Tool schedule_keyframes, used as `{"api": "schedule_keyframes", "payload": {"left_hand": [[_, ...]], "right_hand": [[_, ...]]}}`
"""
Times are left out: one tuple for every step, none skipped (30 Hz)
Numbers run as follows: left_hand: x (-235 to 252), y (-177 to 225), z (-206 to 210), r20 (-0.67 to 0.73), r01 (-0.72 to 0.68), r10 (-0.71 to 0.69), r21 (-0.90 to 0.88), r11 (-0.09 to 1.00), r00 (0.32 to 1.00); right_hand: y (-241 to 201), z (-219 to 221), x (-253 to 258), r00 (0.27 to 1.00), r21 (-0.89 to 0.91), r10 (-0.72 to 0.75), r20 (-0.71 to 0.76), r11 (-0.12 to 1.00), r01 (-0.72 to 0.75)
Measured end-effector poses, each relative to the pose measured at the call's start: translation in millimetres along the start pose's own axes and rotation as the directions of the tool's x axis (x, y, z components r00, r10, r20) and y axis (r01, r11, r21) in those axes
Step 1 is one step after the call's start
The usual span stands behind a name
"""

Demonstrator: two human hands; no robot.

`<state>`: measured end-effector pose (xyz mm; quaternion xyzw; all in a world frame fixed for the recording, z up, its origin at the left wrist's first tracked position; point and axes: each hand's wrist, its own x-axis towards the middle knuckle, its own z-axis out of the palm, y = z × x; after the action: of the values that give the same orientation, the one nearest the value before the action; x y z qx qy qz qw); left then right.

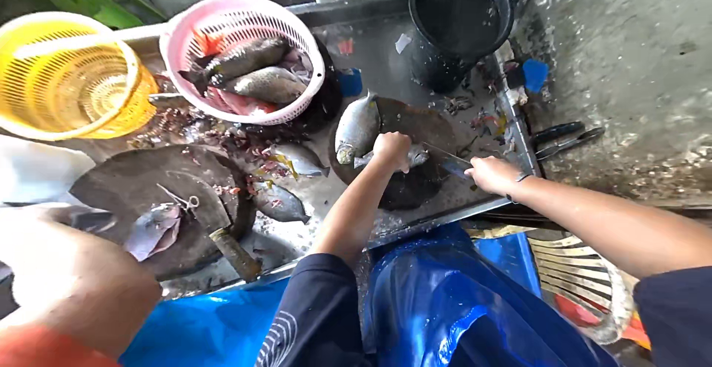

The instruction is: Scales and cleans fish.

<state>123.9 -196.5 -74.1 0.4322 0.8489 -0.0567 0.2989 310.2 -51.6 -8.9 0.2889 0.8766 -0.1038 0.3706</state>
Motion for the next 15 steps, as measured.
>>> {"api": "schedule_keyframes", "payload": {"left_hand": [[-1.5,-1.6,-0.8,0.001,-0.020,0.020,0.008,1.000,1.000],[-4.7,-3.2,0.5,-0.004,-0.041,0.041,0.015,0.999,0.999],[-9.1,-4.0,1.7,-0.014,-0.054,0.055,0.019,0.998,0.998],[-14.7,-4.2,2.4,-0.039,-0.060,0.061,0.016,0.998,0.997],[-20.4,-4.7,3.0,-0.078,-0.065,0.066,0.013,0.998,0.995],[-25.1,-5.0,6.9,-0.128,-0.072,0.073,0.018,0.997,0.989],[-28.7,-5.3,13.8,-0.189,-0.084,0.088,0.030,0.996,0.978],[-31.5,-5.8,21.3,-0.248,-0.100,0.106,0.037,0.994,0.963],[-34.9,-5.7,29.5,-0.287,-0.114,0.121,0.041,0.993,0.950],[-37.5,-4.2,36.8,-0.309,-0.122,0.128,0.036,0.992,0.942],[-39.6,-2.1,42.2,-0.318,-0.121,0.127,0.037,0.992,0.940],[-42.2,-0.4,46.5,-0.320,-0.114,0.121,0.042,0.993,0.940],[-43.1,-0.7,50.3,-0.340,-0.114,0.123,0.047,0.992,0.933],[-41.6,-2.0,54.6,-0.363,-0.112,0.126,0.059,0.992,0.923],[-38.8,-3.3,59.3,-0.387,-0.110,0.129,0.070,0.991,0.913]], "right_hand": [[5.4,-1.9,2.5,1.000,0.019,-0.019,-0.018,1.000,0.019],[11.1,-4.3,3.4,0.998,0.021,-0.039,-0.051,0.999,0.040],[16.3,-6.6,4.1,0.993,0.017,-0.055,-0.103,0.998,0.057],[20.0,-8.4,6.0,0.984,0.011,-0.063,-0.168,0.998,0.065],[21.2,-8.7,10.2,0.968,0.020,-0.068,-0.240,0.997,0.075],[20.2,-4.8,18.2,0.948,0.037,-0.075,-0.309,0.995,0.091],[18.1,3.6,31.3,0.921,0.064,-0.092,-0.378,0.990,0.125],[12.6,12.0,45.0,0.898,0.095,-0.104,-0.428,0.983,0.159],[5.4,22.9,58.8,0.869,0.119,-0.119,-0.481,0.973,0.200],[-1.6,32.4,70.4,0.834,0.132,-0.140,-0.533,0.960,0.246],[-9.0,40.8,77.8,0.787,0.135,-0.162,-0.595,0.945,0.297],[-16.7,49.6,80.2,0.722,0.148,-0.185,-0.667,0.916,0.372],[-24.3,58.0,81.3,0.632,0.162,-0.215,-0.745,0.861,0.482],[-32.3,62.3,81.4,0.557,0.172,-0.244,-0.794,0.789,0.590],[-39.1,65.7,81.6,0.515,0.192,-0.280,-0.810,0.704,0.684]]}}
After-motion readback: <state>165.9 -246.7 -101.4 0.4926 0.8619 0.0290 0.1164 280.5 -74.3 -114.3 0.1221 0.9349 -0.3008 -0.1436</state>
